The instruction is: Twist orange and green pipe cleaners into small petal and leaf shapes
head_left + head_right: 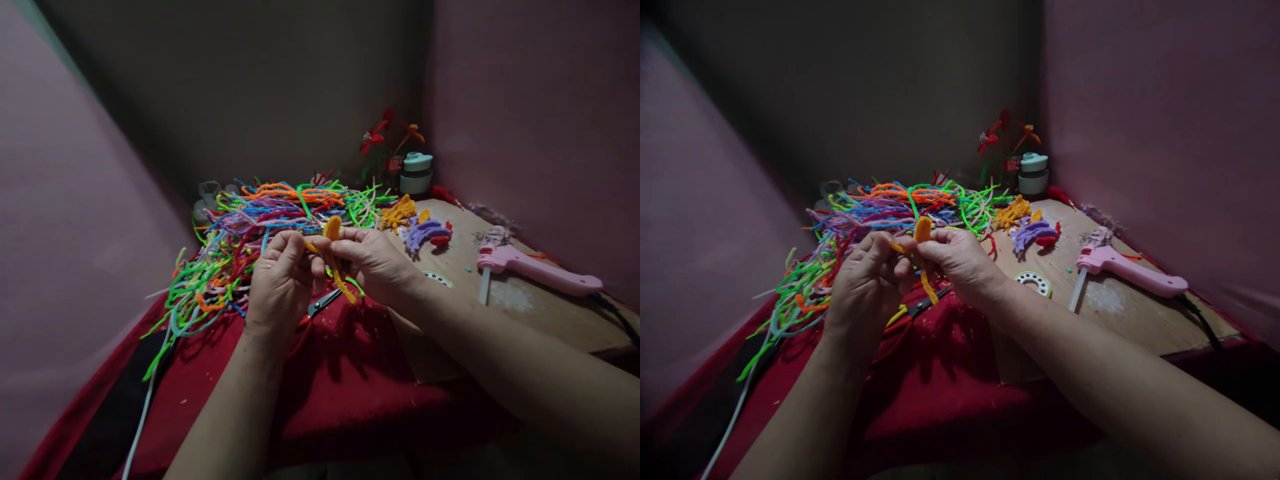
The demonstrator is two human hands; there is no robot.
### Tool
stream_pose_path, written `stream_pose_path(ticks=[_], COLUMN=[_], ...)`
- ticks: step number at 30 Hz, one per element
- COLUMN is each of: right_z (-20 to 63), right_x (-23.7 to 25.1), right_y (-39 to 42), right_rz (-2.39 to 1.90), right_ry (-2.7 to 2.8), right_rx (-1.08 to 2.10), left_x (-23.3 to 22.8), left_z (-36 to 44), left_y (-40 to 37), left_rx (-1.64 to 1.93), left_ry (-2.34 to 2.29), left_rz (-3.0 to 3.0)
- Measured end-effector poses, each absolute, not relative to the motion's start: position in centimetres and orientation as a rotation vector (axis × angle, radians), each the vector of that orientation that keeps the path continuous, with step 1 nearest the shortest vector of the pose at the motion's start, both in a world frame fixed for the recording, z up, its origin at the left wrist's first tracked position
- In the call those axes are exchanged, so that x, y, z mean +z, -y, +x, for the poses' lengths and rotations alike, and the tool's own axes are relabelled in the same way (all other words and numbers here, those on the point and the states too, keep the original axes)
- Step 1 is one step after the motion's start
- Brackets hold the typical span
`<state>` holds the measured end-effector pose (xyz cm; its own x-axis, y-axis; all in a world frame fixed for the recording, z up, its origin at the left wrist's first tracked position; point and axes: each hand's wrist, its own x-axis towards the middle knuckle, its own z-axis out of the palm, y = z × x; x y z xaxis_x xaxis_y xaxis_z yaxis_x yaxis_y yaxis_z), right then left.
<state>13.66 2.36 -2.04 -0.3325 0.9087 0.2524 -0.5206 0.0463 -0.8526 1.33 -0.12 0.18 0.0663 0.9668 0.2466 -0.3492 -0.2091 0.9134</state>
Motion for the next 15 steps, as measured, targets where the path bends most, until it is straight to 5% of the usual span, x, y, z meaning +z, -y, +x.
stream_pose_path(ticks=[15], right_z=[13.36], right_x=[-1.46], right_y=[-1.28], right_rz=[-0.494], right_ry=[1.219], right_rx=[1.679], left_x=[0.04], left_z=[1.23], left_y=[0.23], left_rx=[1.315], left_ry=[-0.652], left_rz=[0.990])
